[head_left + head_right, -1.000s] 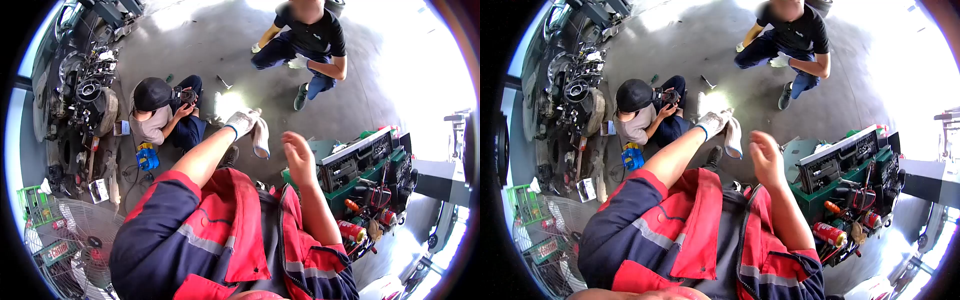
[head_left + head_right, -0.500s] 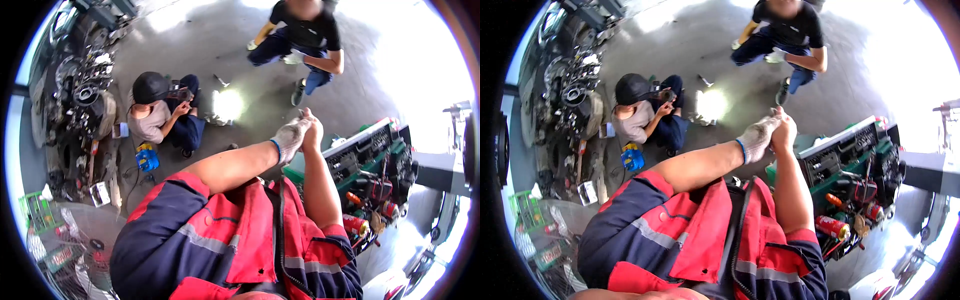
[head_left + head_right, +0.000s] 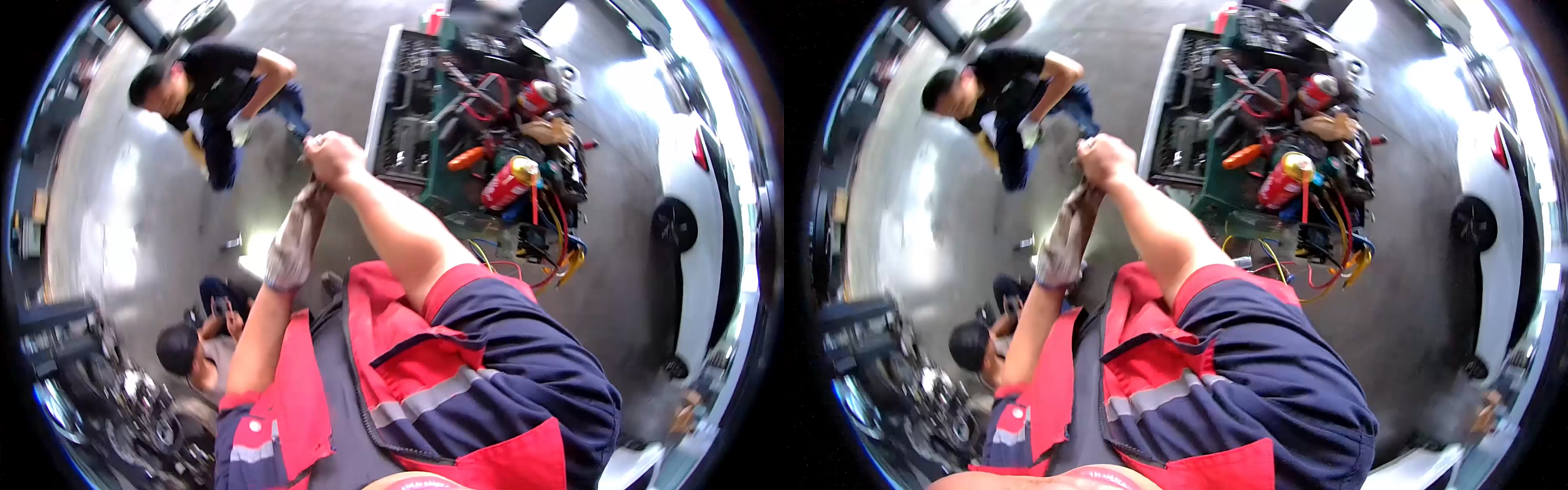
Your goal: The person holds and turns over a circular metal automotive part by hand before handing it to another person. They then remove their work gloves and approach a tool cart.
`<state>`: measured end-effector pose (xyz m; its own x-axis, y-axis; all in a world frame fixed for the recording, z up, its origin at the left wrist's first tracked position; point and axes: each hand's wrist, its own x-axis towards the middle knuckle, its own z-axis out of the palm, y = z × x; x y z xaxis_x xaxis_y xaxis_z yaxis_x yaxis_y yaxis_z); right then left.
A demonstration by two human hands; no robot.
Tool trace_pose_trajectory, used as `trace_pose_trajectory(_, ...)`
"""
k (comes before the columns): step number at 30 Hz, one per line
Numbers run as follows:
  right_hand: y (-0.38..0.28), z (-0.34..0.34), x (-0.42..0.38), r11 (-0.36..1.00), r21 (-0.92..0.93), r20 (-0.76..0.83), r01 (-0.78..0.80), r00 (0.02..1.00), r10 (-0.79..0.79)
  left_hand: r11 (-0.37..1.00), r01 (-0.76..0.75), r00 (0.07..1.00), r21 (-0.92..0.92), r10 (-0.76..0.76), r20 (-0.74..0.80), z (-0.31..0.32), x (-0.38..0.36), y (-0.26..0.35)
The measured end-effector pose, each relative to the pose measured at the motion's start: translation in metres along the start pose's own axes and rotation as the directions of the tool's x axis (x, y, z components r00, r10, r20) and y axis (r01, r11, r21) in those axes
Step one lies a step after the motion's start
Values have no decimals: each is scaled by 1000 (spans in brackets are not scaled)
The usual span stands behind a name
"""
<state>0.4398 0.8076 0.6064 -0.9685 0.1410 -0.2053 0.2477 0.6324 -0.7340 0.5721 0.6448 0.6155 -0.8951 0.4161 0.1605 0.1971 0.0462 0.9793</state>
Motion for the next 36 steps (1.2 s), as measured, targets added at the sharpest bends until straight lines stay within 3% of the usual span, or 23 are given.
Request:
trace_pose_trajectory(1, 11, -2, 1, 1000, -4, -12, -3, 1000, 3, 748, 221, 971, -625, -227, 72, 10, 1, -9)
trace_pose_trajectory(3, 16, -14, -12, 998, 38, -54, -40, 998, 42, 842, 209, 973, -497, -126, 196, 11, -1, -8)
trace_pose_trajectory(5, 14, -38, -24, 989, 118, 55, -94, 995, 88, 975, 145, 975, -170, -112, 194, 9, 4, 27)
trace_pose_trajectory(7, 4, -63, -52, 938, 328, 186, -111, 981, 51, 963, 181, 984, -201, -175, 48, 10, 3, 8)
trace_pose_trajectory(10, -13, -41, -116, 938, 313, 30, 151, 985, -169, 893, 398, 916, -209, -400, 35, -16, 13, -52)
trace_pose_trajectory(11, -19, -46, -137, 935, 250, 3, 251, 965, -260, 670, 204, 809, -714, -526, -262, 35, 27, -12)
trace_pose_trajectory(12, -10, -58, -139, 930, 297, 4, 215, 974, -226, 716, 241, 825, -656, -507, -250, 45, 28, -13)
trace_pose_trajectory(14, 21, -67, -133, 899, 382, -112, 215, 976, -186, 886, 337, 936, -318, -350, 17, 41, 28, -30)
trace_pose_trajectory(15, 39, -81, -134, 859, 467, -97, 210, 978, -186, 959, 282, 916, -28, -261, 304, 37, 32, -24)
trace_pose_trajectory(16, 56, -92, -139, 873, 442, -118, 206, 978, -171, 817, 501, 849, -285, -400, 345, 50, 33, -25)
trace_pose_trajectory(17, 72, -100, -145, 886, 417, -137, 202, 978, -159, 788, 588, 788, -185, -506, 351, 70, 39, -8)
trace_pose_trajectory(18, 86, -106, -153, 907, 361, -154, 217, 973, -171, 929, 359, 836, 94, -365, 410, 78, 41, -13)
trace_pose_trajectory(20, 116, -114, -169, 929, 250, -210, 272, 952, -222, 864, -223, 705, 451, -176, 687, 90, 43, 3)
trace_pose_trajectory(21, 124, -126, -179, 943, 224, -164, 247, 963, -213, 720, -517, 606, 463, -74, 792, 99, 46, 19)
trace_pose_trajectory(23, 151, -135, -196, 945, 210, -154, 251, 963, -222, 288, -922, 258, 258, -40, 965, 96, 50, 20)
trace_pose_trajectory(25, 162, -147, -221, 946, 191, -135, 261, 962, -238, 377, -915, 88, 143, -161, 983, 102, 54, 36)
trace_pose_trajectory(26, 170, -148, -227, 951, 201, -139, 236, 968, -210, 657, -719, 88, 224, -233, 969, 109, 58, 58)
trace_pose_trajectory(28, 177, -159, -240, 954, 283, -89, 102, 993, -80, 921, -152, 198, 359, -328, 924, 119, 58, 79)
trace_pose_trajectory(29, 182, -165, -243, 947, 318, -62, 37, 998, -18, 927, 155, 252, 342, -372, 893, 123, 57, 89)
trace_pose_trajectory(31, 186, -167, -249, 923, 385, -20, -24, 999, 34, 818, 497, 317, 289, -481, 818, 111, 50, 82)
trace_pose_trajectory(32, 184, -171, -250, 910, 414, -14, -30, 999, 40, 852, 405, 368, 333, -485, 793, 114, 50, 84)
trace_pose_trajectory(35, 183, -182, -246, 896, 443, -3, -31, 999, 36, 853, 422, 458, 309, -494, 739, 146, 62, 113)
trace_pose_trajectory(36, 184, -187, -243, 901, 433, -1, -29, 999, 33, 869, 378, 559, 321, -490, 669, 160, 64, 130)
